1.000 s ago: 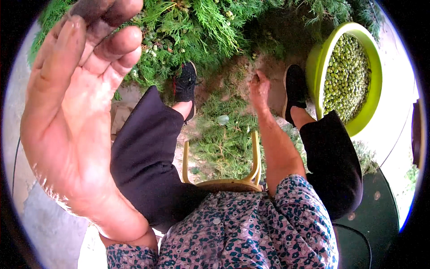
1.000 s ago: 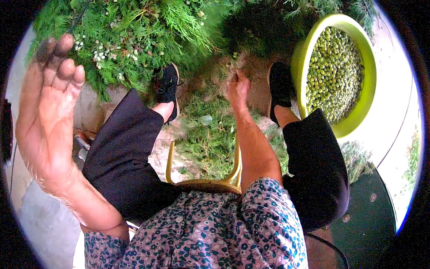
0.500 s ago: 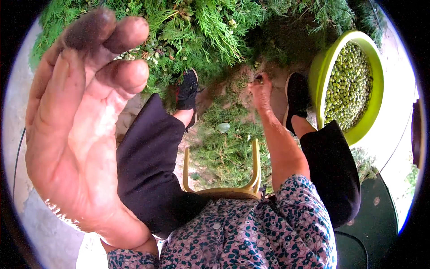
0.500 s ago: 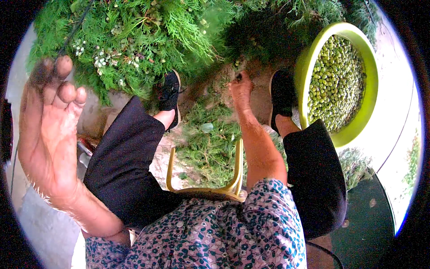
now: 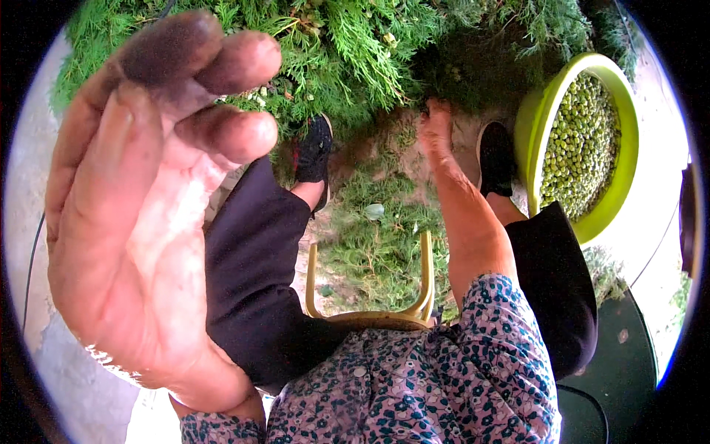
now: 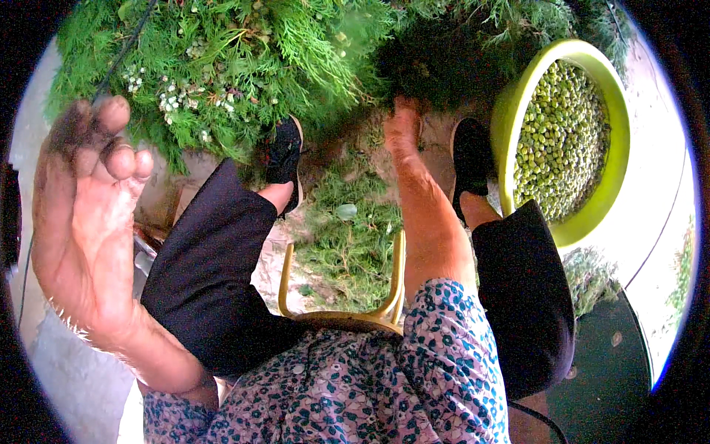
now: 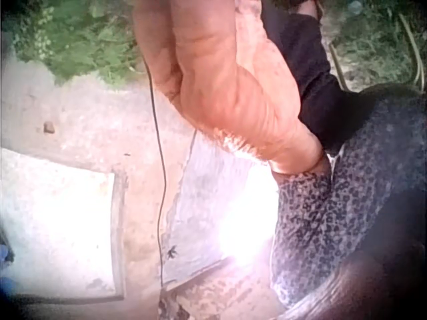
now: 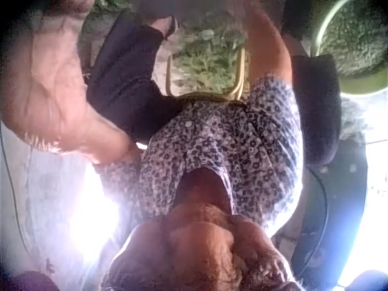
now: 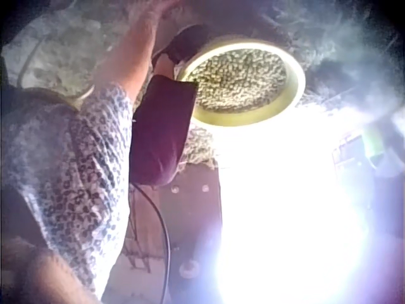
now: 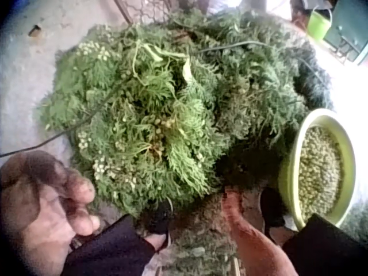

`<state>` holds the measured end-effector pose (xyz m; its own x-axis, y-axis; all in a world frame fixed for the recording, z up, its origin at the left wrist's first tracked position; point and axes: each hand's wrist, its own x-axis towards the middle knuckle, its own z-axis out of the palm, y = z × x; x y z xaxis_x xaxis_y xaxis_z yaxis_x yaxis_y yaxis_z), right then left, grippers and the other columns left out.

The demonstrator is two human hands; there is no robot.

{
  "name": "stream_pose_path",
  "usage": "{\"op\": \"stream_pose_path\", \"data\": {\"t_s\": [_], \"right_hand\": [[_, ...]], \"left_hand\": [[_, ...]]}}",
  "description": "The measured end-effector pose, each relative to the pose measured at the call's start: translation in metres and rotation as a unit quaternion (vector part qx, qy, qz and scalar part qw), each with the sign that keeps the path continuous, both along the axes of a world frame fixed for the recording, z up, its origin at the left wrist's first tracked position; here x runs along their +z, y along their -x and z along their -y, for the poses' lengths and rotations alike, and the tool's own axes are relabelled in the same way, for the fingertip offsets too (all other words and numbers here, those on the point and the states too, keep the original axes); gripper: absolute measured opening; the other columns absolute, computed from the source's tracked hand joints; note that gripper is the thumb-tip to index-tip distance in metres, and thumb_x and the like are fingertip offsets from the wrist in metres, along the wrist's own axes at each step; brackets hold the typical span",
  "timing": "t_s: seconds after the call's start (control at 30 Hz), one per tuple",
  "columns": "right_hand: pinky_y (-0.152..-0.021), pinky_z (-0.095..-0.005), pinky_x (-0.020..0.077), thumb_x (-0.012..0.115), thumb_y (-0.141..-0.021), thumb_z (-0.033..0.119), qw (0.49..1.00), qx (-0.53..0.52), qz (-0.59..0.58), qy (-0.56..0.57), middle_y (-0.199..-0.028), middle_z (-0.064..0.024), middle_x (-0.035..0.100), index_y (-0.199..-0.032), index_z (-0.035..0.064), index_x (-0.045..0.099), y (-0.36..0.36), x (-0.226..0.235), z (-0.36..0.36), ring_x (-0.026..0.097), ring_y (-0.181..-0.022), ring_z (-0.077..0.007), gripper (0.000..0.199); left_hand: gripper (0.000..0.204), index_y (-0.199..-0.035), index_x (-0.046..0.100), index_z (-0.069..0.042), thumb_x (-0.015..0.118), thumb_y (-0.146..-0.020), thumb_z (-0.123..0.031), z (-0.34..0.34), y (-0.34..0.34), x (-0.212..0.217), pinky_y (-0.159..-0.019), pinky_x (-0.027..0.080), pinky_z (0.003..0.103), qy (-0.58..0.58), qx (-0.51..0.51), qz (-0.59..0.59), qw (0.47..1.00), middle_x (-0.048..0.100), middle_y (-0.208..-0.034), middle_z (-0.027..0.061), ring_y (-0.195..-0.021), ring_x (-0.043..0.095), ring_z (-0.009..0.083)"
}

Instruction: The person picks small green berries from conifer branches by hand and drops them into a plastic bowl.

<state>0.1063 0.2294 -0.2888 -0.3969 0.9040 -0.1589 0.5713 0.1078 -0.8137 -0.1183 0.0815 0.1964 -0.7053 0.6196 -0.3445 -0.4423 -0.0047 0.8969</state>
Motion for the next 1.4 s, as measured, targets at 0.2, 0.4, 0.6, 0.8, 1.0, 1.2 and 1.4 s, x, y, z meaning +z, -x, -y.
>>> {"op": "stream_pose_path", "data": {"t_s": [0.2, 0.4, 0.6, 0.8, 1.0, 1.2, 1.4], "right_hand": [[-0.062, -0.0345, 0.0459, 0.055, -0.08, 0.009, 0.873, -0.08, -0.228, 0.423, -0.081, -0.0081, 0.055, -0.091, 0.003, 0.053, -0.006, 0.134, -0.004, 0.055, -0.071, -0.02, 0.013], [-0.06, -0.0315, 0.0428, 0.054, -0.076, 0.006, 0.681, 0.02, -0.482, 0.551, -0.083, -0.0102, 0.054, -0.098, 0.0018, 0.052, 0.018, 0.224, -0.004, 0.052, -0.068, -0.0213, 0.022], [-0.051, -0.0277, 0.039, 0.059, -0.078, 0.011, 0.606, -0.069, -0.539, 0.581, -0.078, -0.0086, 0.055, -0.098, 0.0022, 0.053, 0.043, 0.302, 0.008, 0.05, -0.064, -0.0193, 0.023], [-0.063, -0.0291, 0.0517, 0.061, -0.073, 0.0, 0.55, -0.203, -0.628, 0.512, -0.074, -0.0113, 0.056, -0.088, -0.0046, 0.051, 0.011, 0.328, -0.066, 0.055, -0.072, -0.0202, 0.019], [-0.091, -0.0362, 0.0449, 0.042, -0.089, 0.016, 0.529, -0.306, -0.677, 0.41, -0.125, -0.0275, 0.037, -0.116, -0.006, 0.037, -0.049, 0.295, -0.082, 0.048, -0.11, -0.0296, 0.035], [-0.047, -0.0285, 0.0437, 0.06, -0.078, 0.008, 0.872, 0.111, -0.098, 0.466, -0.062, -0.0034, 0.056, -0.081, 0.0062, 0.059, -0.064, 0.154, 0.041, 0.053, -0.051, -0.0134, 0.003], [-0.048, -0.0341, 0.0469, 0.061, -0.076, 0.009, 0.879, 0.322, 0.179, 0.302, -0.063, -0.0105, 0.058, -0.079, 0.0032, 0.059, -0.112, 0.076, 0.146, 0.061, -0.058, -0.0209, 0.007]], "left_hand": [[0.035, -0.114, 0.045, 0.007, 0.047, -0.088, -0.017, 0.002, -0.001, 0.005, -0.083, 0.037, 0.033, 0.011, -0.006, 0.028, 1.0, 0.05, -0.113, 0.0187, -0.09, 0.049, 0.0201], [0.022, -0.102, 0.057, 0.003, 0.052, -0.085, -0.01, -0.022, -0.027, 0.008, -0.076, 0.045, 0.024, 0.124, -0.114, -0.193, 0.967, 0.062, -0.095, 0.01, -0.08, 0.058, 0.0131], [0.02, -0.099, 0.061, 0.0, 0.057, -0.083, -0.012, -0.023, -0.033, 0.013, -0.076, 0.045, 0.024, 0.168, -0.166, -0.257, 0.937, 0.063, -0.091, 0.005, -0.078, 0.057, 0.0107], [0.022, -0.098, 0.062, -0.001, 0.056, -0.084, -0.016, -0.018, -0.025, 0.012, -0.076, 0.045, 0.025, 0.146, -0.148, -0.263, 0.942, 0.064, -0.091, 0.0065, -0.077, 0.058, 0.0119], [0.014, -0.086, 0.061, 0.0, 0.058, -0.081, -0.012, -0.034, -0.043, 0.007, -0.058, 0.047, 0.021, 0.091, -0.133, -0.339, 0.927, 0.063, -0.073, 0.0075, -0.06, 0.058, 0.0103], [0.016, -0.09, 0.061, 0.001, 0.057, -0.082, -0.013, -0.02, -0.036, 0.005, -0.06, 0.047, 0.02, 0.092, -0.127, -0.3, 0.941, 0.063, -0.077, 0.0079, -0.064, 0.058, 0.0102], [0.018, -0.093, 0.061, 0.001, 0.057, -0.083, -0.013, -0.003, -0.028, 0.017, -0.064, 0.046, 0.022, 0.123, -0.099, -0.268, 0.95, 0.063, -0.081, 0.0086, -0.068, 0.058, 0.011]]}}
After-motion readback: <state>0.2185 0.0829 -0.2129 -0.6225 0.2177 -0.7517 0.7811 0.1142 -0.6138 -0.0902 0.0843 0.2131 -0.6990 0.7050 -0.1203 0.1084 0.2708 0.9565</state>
